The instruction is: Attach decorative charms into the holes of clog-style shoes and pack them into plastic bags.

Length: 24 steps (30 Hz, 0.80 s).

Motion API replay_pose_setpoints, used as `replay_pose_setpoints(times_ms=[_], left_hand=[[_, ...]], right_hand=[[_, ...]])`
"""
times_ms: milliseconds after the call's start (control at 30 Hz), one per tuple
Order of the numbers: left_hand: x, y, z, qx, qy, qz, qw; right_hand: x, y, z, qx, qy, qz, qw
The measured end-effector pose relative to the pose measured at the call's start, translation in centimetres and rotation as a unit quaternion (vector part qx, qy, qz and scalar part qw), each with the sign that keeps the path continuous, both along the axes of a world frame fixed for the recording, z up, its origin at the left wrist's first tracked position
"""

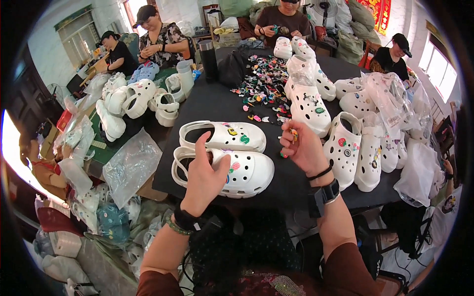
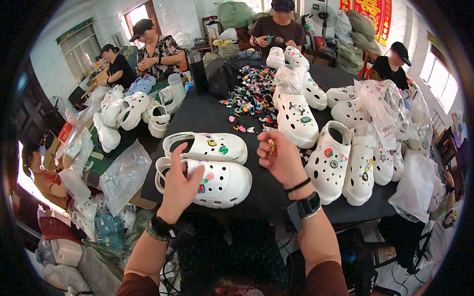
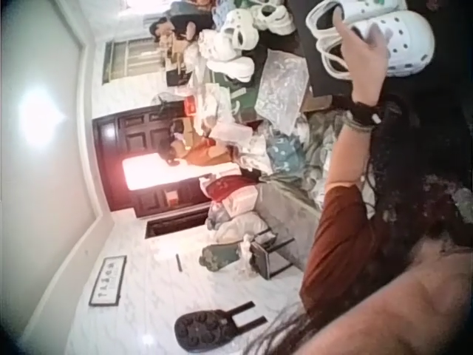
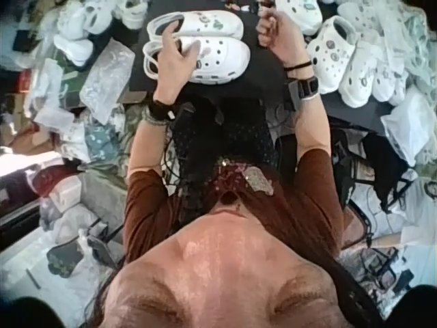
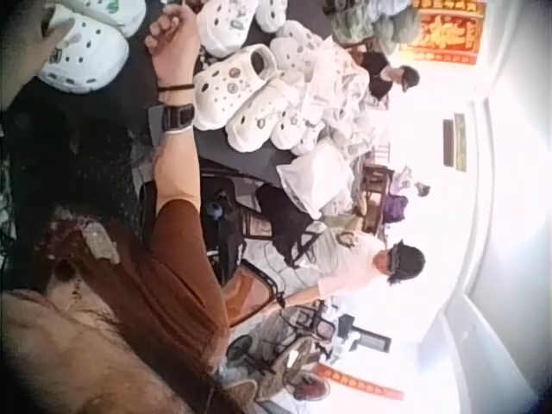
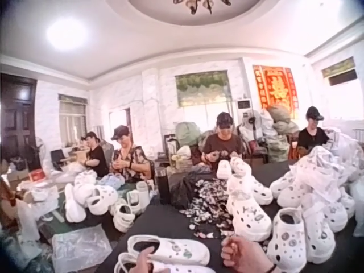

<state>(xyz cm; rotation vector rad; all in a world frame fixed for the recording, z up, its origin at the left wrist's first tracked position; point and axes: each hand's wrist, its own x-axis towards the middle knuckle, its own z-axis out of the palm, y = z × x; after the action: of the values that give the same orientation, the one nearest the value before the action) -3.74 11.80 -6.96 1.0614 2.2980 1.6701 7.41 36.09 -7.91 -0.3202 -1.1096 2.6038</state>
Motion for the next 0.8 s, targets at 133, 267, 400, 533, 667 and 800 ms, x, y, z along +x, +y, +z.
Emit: replay_pose_setpoints(times_ms=[133,267,400,533,667,800], left_hand=[[-0.3,0.4,0.5,-0.084,0.092,0.100,0.987],[-2.3,1.4,-0.7,-0.100,0.260,0.188,0.942],[-5.5,1.7,-1.7,-0.134,0.263,0.202,0.934],[-7.2,2.8,-0.1,-0.220,0.105,0.128,0.961],[-7.6,3.0,-0.1,-0.224,0.047,0.046,0.972],[-8.0,2.9,-1.7,-0.085,-0.099,-0.030,0.991]], right_hand=[[-2.5,-0.4,3.4,0.205,-0.038,0.023,0.978],[-6.8,-0.6,1.5,0.541,-0.017,-0.096,0.836],[-8.9,-0.7,1.9,0.642,0.018,-0.065,0.764],[-10.4,-0.1,1.7,0.690,-0.009,0.035,0.723],[-11.9,0.7,1.2,0.697,0.015,0.128,0.705],[-13.2,1.1,2.0,0.714,0.014,0.182,0.676]])
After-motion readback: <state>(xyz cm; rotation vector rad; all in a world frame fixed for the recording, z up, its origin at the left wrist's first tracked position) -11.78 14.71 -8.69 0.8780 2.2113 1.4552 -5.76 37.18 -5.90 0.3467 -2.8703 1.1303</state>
